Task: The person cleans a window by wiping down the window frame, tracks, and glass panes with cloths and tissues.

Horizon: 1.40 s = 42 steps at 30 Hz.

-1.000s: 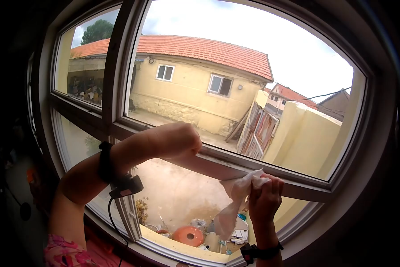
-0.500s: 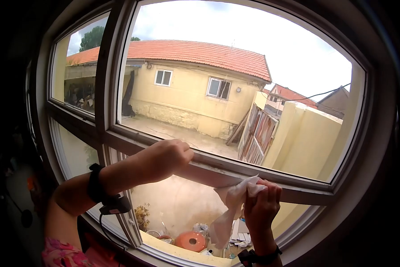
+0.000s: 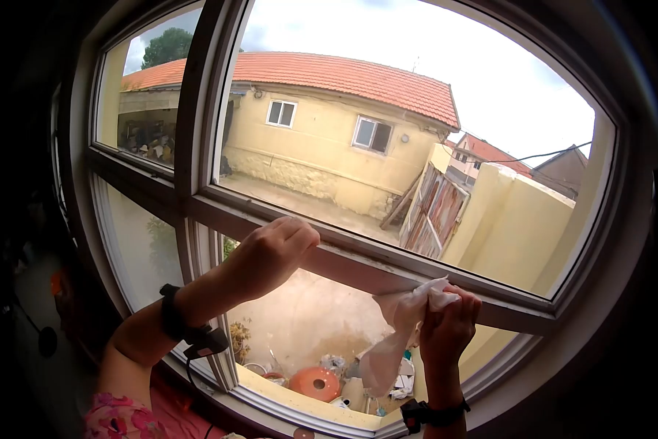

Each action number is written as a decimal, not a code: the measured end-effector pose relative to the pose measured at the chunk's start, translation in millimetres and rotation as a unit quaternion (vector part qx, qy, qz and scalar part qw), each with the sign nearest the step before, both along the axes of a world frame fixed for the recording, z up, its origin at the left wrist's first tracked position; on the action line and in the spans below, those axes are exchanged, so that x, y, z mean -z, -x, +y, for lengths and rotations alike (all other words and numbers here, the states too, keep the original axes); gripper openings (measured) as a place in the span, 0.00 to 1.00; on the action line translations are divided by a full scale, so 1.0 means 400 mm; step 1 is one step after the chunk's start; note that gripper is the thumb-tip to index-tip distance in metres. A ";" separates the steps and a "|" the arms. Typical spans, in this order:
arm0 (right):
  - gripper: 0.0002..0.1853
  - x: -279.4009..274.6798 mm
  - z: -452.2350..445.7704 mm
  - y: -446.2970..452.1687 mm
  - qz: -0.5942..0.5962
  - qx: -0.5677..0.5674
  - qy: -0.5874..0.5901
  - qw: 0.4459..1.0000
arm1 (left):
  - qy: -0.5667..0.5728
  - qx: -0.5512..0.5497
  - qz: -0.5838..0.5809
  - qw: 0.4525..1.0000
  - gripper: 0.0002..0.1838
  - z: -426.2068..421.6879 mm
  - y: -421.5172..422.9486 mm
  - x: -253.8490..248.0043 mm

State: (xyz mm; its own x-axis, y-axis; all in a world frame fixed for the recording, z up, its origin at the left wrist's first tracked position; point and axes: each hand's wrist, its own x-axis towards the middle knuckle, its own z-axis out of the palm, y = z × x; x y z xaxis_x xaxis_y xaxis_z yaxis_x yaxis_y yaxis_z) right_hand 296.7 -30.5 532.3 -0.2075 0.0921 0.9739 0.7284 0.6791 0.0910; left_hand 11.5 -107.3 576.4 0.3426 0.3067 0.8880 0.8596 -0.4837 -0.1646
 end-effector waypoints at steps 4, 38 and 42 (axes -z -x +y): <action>0.08 0.002 0.006 0.000 0.002 0.002 -0.006 1.000 | 0.047 0.050 0.059 0.996 0.07 -0.042 0.037 0.170; 0.16 -0.169 0.005 -0.472 0.196 0.070 0.109 0.972 | 0.142 -0.028 -0.202 0.969 0.22 -0.042 0.143 0.534; 0.12 -0.121 0.082 -0.530 0.057 0.229 0.087 0.968 | 0.152 -0.089 -0.215 0.961 0.23 -0.118 0.277 0.596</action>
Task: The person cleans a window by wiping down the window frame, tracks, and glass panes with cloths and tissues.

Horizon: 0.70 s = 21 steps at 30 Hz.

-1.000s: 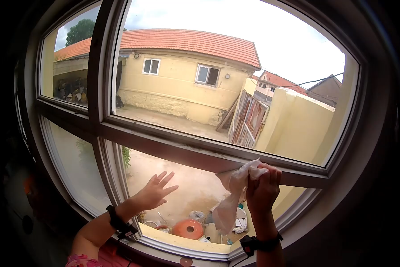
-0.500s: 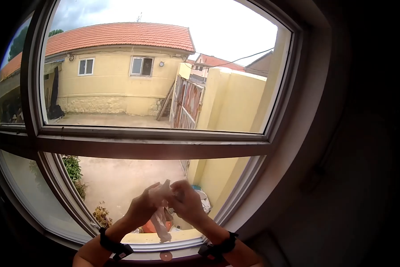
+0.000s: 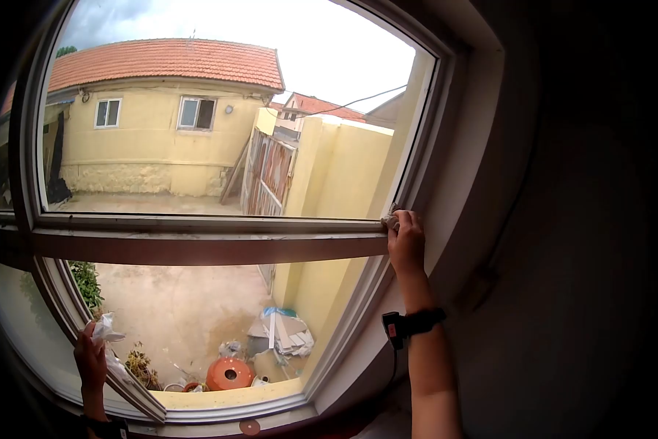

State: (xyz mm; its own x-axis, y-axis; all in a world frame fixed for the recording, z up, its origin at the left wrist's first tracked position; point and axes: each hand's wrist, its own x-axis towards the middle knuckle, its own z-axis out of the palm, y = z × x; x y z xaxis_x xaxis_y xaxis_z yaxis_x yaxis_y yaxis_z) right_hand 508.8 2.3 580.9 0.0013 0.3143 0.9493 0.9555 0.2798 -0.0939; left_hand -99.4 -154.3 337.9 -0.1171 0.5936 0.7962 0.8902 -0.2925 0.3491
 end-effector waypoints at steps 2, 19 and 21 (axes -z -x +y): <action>0.11 0.019 0.010 0.016 0.057 0.039 0.020 0.997 | 0.014 -0.013 -0.014 1.000 0.23 -0.038 0.017 0.008; 0.15 -0.015 -0.018 0.106 -0.022 -0.098 -0.059 0.993 | 0.004 0.067 0.019 0.998 0.21 0.104 -0.186 -0.029; 0.15 0.018 0.027 0.023 -0.010 -0.060 -0.028 0.998 | 0.018 0.057 0.017 0.998 0.18 0.094 -0.182 -0.024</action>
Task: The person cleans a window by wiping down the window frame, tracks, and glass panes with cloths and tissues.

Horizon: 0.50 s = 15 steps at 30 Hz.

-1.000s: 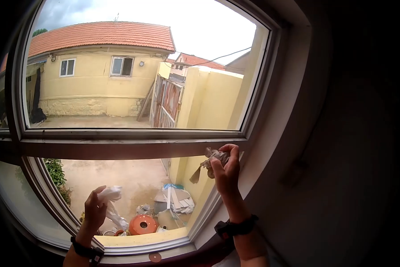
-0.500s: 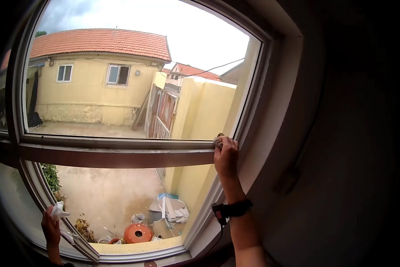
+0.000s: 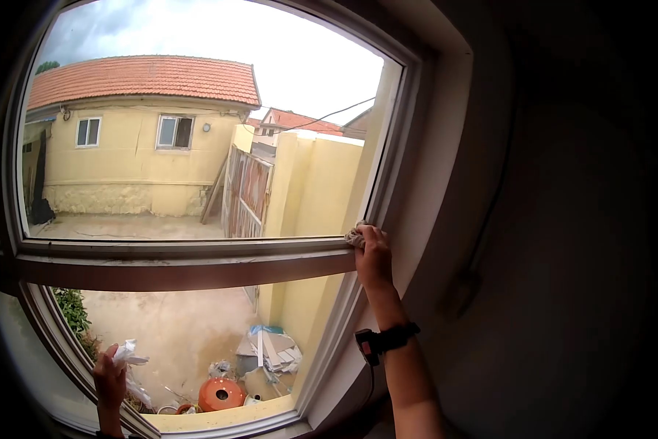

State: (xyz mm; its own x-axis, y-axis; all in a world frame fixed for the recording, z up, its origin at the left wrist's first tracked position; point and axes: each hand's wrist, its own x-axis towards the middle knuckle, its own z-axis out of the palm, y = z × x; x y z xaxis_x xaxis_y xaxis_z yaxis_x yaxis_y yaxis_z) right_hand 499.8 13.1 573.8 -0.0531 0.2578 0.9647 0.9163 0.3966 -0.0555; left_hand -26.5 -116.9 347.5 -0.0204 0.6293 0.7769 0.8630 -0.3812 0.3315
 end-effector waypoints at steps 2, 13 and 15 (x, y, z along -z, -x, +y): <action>0.16 0.020 0.018 -0.027 -0.008 0.034 0.015 0.999 | 0.005 -0.002 -0.017 1.000 0.17 -0.004 0.020 0.025; 0.17 -0.001 -0.028 -0.035 -0.017 -0.019 0.060 0.998 | 0.005 0.039 -0.028 0.999 0.23 0.046 -0.041 0.005; 0.18 0.009 -0.032 -0.008 0.002 0.017 0.059 0.998 | -0.008 0.046 -0.023 0.999 0.23 0.048 -0.047 0.007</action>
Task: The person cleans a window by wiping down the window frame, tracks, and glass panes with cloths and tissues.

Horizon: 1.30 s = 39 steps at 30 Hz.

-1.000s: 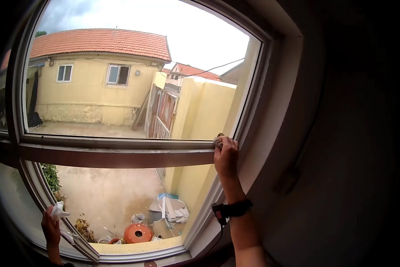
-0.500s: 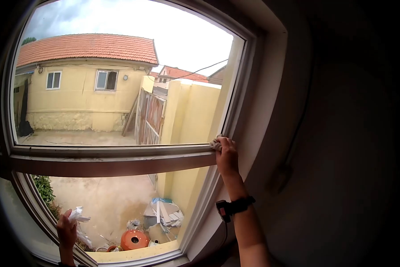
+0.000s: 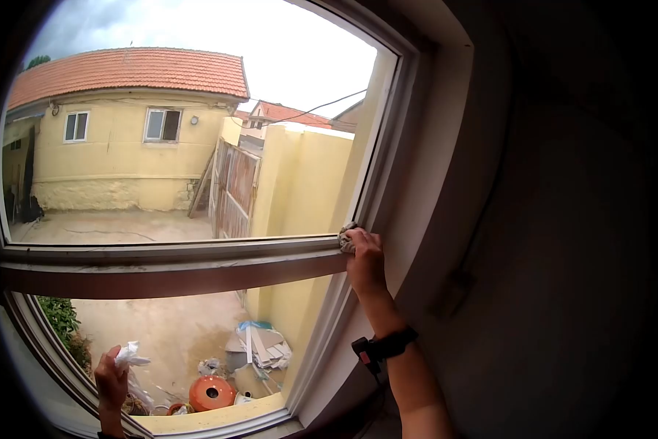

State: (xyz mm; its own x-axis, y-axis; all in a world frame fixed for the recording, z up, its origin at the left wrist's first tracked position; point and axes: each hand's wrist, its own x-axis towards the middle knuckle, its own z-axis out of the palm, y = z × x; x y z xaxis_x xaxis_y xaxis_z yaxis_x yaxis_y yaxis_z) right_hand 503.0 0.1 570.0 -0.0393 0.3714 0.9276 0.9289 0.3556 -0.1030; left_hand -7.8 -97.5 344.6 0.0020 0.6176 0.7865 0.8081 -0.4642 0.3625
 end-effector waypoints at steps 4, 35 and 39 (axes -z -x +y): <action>0.17 0.004 -0.024 0.091 0.029 -0.078 -0.001 0.997 | 0.007 0.006 -0.010 1.000 0.23 0.010 -0.014 0.008; 0.16 -0.002 -0.069 0.061 0.042 -0.025 0.060 0.997 | -0.004 -0.230 -0.026 0.973 0.27 -0.075 0.345 0.078; 0.14 0.005 -0.109 0.249 0.005 -0.132 0.032 0.991 | 0.006 -0.233 -0.034 0.972 0.28 -0.073 0.329 0.054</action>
